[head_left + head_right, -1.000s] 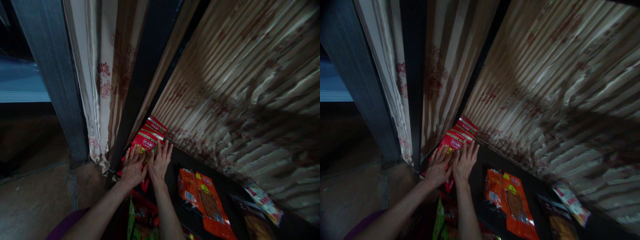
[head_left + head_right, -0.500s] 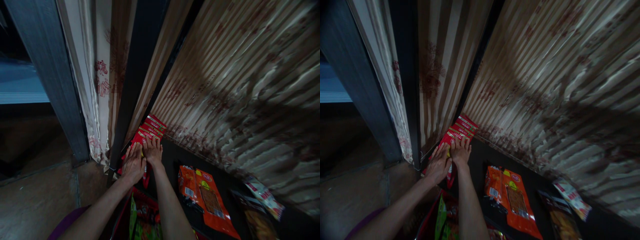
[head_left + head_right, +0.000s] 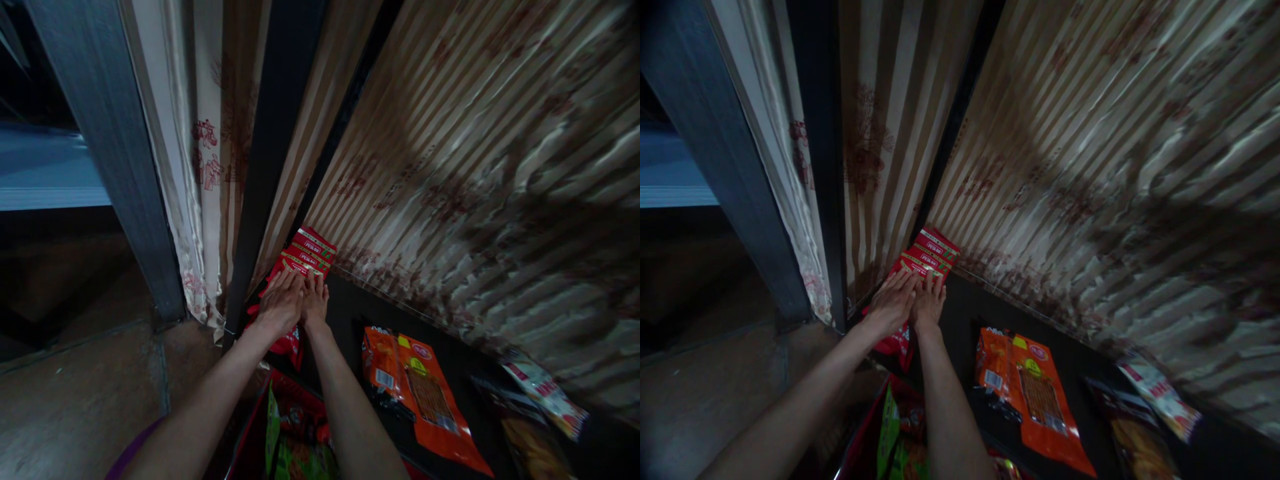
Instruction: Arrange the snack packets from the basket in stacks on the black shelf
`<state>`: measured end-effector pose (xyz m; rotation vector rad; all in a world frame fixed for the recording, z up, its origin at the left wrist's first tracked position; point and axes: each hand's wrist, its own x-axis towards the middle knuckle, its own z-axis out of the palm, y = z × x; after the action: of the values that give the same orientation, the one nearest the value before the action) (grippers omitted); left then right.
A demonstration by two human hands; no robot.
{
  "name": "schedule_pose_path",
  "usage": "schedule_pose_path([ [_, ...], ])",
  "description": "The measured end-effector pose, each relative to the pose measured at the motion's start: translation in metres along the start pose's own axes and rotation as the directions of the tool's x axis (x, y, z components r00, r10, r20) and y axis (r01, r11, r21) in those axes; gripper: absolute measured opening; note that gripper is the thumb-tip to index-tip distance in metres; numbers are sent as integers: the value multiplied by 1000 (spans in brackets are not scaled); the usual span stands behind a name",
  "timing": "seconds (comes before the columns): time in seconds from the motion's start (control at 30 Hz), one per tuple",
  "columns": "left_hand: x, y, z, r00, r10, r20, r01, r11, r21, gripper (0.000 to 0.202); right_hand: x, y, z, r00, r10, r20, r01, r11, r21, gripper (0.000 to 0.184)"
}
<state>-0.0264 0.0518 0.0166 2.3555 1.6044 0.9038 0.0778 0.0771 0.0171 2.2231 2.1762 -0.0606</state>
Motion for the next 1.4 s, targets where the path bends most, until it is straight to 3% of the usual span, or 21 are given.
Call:
schedule_pose_path([
  [0.1,4,0,2,999,44,25,-43,999,-18,47,0,1,1,1000,-10,-16,10,1000,-1,51],
  [0.3,4,3,6,992,-85,98,82,996,34,53,-2,0,3,999,9,-36,-8,1000,27,51],
  [0.47,4,-4,15,994,-86,74,84,996,29,59,0,1,6,996,17,-82,-11,997,73,49],
  [0.67,-2,-12,20,991,-97,96,100,995,-20,55,9,11,0,982,-15,-187,50,981,187,46],
  [0.87,-5,-11,15,993,-78,89,76,997,21,46,34,13,-6,934,-103,-343,191,953,235,48],
  [0.97,-4,-7,11,989,-79,123,76,997,30,36,45,4,-12,926,-247,-286,304,936,177,47],
  [1.03,-4,-4,9,990,-81,117,79,997,23,34,52,-3,-16,943,-269,-195,299,944,140,48],
  [1.2,-4,-2,7,988,-86,127,86,996,6,41,69,-10,-17,987,-158,-11,158,982,101,53],
  [1.4,-5,-3,9,986,-96,136,97,995,-6,48,84,-8,-10,994,-107,-2,107,988,113,58],
])
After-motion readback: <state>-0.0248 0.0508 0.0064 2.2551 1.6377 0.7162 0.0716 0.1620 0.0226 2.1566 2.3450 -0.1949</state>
